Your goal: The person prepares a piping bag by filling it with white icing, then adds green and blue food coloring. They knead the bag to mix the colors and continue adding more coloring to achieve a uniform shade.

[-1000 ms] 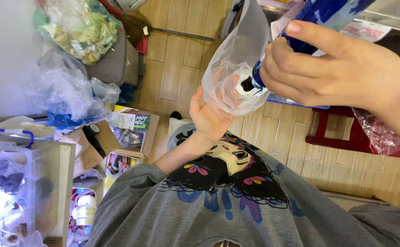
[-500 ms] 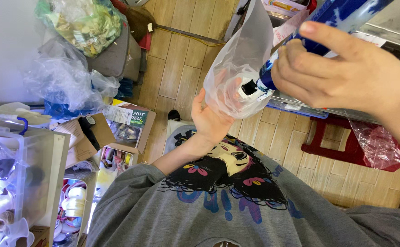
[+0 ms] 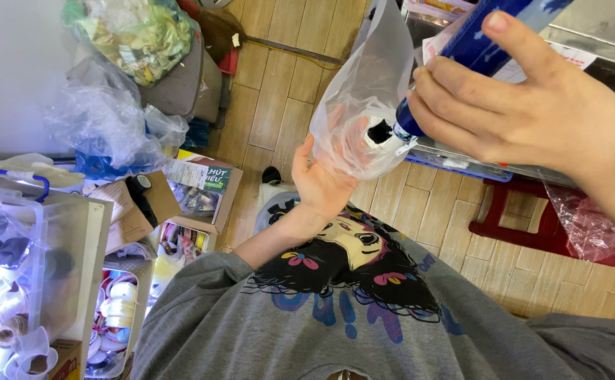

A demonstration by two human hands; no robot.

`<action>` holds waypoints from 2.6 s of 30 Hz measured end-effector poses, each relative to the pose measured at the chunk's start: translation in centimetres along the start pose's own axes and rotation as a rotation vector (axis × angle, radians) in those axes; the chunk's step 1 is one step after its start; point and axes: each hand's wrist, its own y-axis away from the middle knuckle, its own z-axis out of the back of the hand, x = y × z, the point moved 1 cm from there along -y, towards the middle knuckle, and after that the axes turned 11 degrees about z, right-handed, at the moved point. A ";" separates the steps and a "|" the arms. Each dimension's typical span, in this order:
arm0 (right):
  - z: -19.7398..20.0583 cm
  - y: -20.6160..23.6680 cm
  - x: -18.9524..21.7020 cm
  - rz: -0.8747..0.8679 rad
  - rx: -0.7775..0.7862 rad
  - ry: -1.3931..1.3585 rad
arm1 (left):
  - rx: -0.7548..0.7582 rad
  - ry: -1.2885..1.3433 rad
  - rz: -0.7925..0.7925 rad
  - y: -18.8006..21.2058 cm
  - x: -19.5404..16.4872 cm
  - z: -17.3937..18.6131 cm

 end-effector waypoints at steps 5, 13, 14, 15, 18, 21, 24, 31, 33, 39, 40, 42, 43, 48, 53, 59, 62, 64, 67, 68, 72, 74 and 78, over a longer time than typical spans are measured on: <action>0.8 0.2 0.5 0.022 0.043 0.041 | 0.052 0.011 -0.039 -0.2 0.7 0.1; 0.5 0.5 2.4 0.089 0.053 0.000 | 0.047 0.007 -0.048 0.4 1.4 -0.2; 0.4 0.6 2.6 0.097 0.037 -0.031 | 0.040 0.001 -0.051 0.5 1.5 -0.2; 0.3 0.6 2.7 0.105 0.021 -0.061 | 0.034 -0.006 -0.055 0.5 1.6 -0.2; 0.2 0.4 3.0 0.100 -0.029 -0.099 | 0.029 -0.008 -0.060 0.8 1.7 -0.1; 0.3 0.0 3.1 0.105 -0.040 -0.126 | 0.055 0.008 -0.080 1.0 1.8 0.3; 0.8 -0.4 3.0 0.111 0.033 -0.132 | 0.104 0.058 -0.092 1.3 1.7 0.7; 2.1 1.4 5.6 -0.283 0.010 -0.232 | 0.070 0.082 -0.109 2.8 0.7 2.1; 2.6 3.1 8.1 -0.497 -0.053 -0.494 | 0.120 0.085 -0.092 3.6 0.0 2.3; 4.2 7.6 22.4 -1.292 -0.222 -0.954 | -0.024 0.034 -0.063 6.7 -1.2 2.4; 4.4 7.8 25.5 -1.487 -0.273 -1.040 | -0.034 0.023 -0.056 7.3 -1.2 2.4; 4.5 7.9 31.1 -1.575 -0.281 -0.928 | -0.052 0.004 -0.045 8.5 -1.2 2.5; 4.4 8.0 33.7 -1.670 -0.276 -0.963 | -0.061 -0.005 -0.036 9.1 -1.2 2.6; 5.0 8.2 44.4 -2.072 -0.222 -1.101 | -0.111 -0.032 -0.002 11.3 -0.7 3.9; 3.8 9.9 49.3 -2.161 -0.217 -1.175 | -0.180 -0.055 -0.034 11.9 1.2 5.0; -1.8 13.9 48.6 -2.014 -0.299 -1.189 | -0.187 -0.048 -0.177 10.8 5.5 5.6; -5.4 16.0 47.2 -1.956 -0.275 -1.206 | -0.178 -0.018 -0.279 9.7 8.5 5.9; -8.4 17.1 46.3 -1.926 -0.255 -1.197 | -0.163 -0.009 -0.352 8.8 11.0 6.3; -12.6 18.4 45.9 -1.871 -0.200 -1.257 | -0.181 0.002 -0.457 8.2 15.3 7.2; -14.0 18.7 45.9 -1.853 -0.188 -1.283 | -0.190 0.029 -0.494 7.9 16.6 7.6; -19.2 19.6 45.7 -1.799 -0.119 -1.341 | -0.273 -0.007 -0.553 7.5 20.6 9.2; -21.6 19.5 45.7 -1.872 -0.102 -1.487 | -0.289 0.035 -0.604 7.3 22.0 10.3; -25.3 19.0 46.4 -1.954 -0.263 -1.443 | -0.371 0.174 -0.654 6.9 23.5 13.2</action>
